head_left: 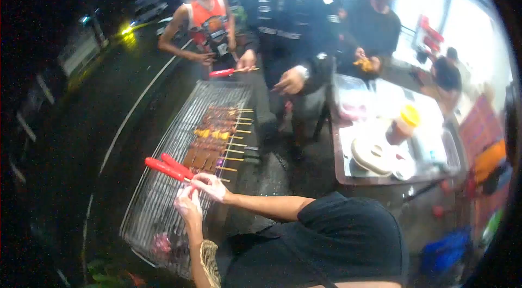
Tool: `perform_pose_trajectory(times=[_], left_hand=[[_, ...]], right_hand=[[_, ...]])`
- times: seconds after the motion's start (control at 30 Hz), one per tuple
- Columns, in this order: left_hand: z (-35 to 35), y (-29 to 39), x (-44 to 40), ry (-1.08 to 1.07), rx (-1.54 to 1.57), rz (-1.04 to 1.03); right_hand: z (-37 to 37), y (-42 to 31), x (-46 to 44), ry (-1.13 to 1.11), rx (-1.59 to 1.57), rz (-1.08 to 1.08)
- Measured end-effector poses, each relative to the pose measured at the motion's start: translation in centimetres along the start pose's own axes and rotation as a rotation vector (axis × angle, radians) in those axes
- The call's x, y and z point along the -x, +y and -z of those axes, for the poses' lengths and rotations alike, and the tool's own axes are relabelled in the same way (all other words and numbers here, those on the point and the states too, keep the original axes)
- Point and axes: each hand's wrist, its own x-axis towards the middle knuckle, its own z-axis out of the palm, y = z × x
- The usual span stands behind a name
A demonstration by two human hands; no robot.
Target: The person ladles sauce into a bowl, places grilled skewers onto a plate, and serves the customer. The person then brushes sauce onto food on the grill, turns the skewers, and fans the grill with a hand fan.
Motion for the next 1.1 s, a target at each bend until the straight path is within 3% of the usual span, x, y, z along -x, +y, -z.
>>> perform_pose_trajectory(times=[0.03,0.1,0.23,0.33,0.37,0.43,0.5,0.57,0.63,0.7,0.73,0.77,0.8,0.83,0.87,0.93,1.03,1.1], left_hand=[[0.3,1.6,-1.0,-0.019,-0.115,-0.083],[-1.1,0.6,-1.9,0.048,-0.015,-0.071],[-1.3,2.1,-3.8,-0.015,0.042,-0.075],[-2.2,3.1,-4.8,-0.013,0.047,-0.122],[-2.6,3.6,-5.2,0.002,0.044,-0.171],[-2.5,5.2,-5.0,-0.068,0.024,-0.178],[-3.3,4.8,-4.4,-0.152,-0.068,-0.321],[-3.5,5.7,-3.0,-0.199,0.025,-0.205],[-4.2,4.4,-2.6,-0.165,0.100,-0.258],[-1.9,4.4,-1.7,-0.306,-0.023,-0.179],[-1.4,4.1,-1.5,-0.247,-0.213,-0.265],[-1.0,2.4,-0.2,-0.125,-0.278,-0.285],[0.5,1.9,0.2,-0.299,-0.079,0.019],[4.0,5.1,0.2,-0.229,-0.243,-0.026],[6.0,5.7,-0.7,-0.228,-0.299,0.102],[9.9,4.9,1.3,-0.177,-0.439,0.286],[13.5,3.6,3.6,-0.038,-0.670,0.458],[14.4,-0.4,6.3,-0.062,-0.787,0.436]], right_hand=[[0.3,0.0,-0.7,0.024,-0.022,0.035],[0.5,0.8,-2.2,-0.021,-0.170,0.011],[1.3,-0.2,-4.0,0.104,0.001,0.079],[3.0,-2.5,-4.4,0.012,-0.205,-0.055],[3.7,-7.6,-2.9,-0.002,-0.239,-0.166],[4.2,-7.5,-3.0,0.039,-0.467,-0.223],[5.2,-7.0,-4.3,0.105,-0.231,-0.126],[5.6,-8.1,-4.9,0.082,-0.280,0.025],[7.3,-9.9,-5.7,0.053,-0.139,0.152],[7.6,-12.4,-4.6,0.047,-0.173,0.029],[9.7,-11.2,-6.2,0.101,0.182,0.317],[10.1,-13.2,-5.2,0.150,0.417,0.412],[10.5,-15.3,-4.1,0.225,0.651,0.500],[11.5,-15.7,-4.3,0.136,0.646,0.514],[11.6,-17.2,-3.8,0.120,0.407,0.170],[11.1,-15.0,-2.4,0.047,0.405,0.058],[10.8,-10.3,0.2,0.003,0.655,0.168],[10.2,-6.4,1.5,-0.002,0.721,0.168]])
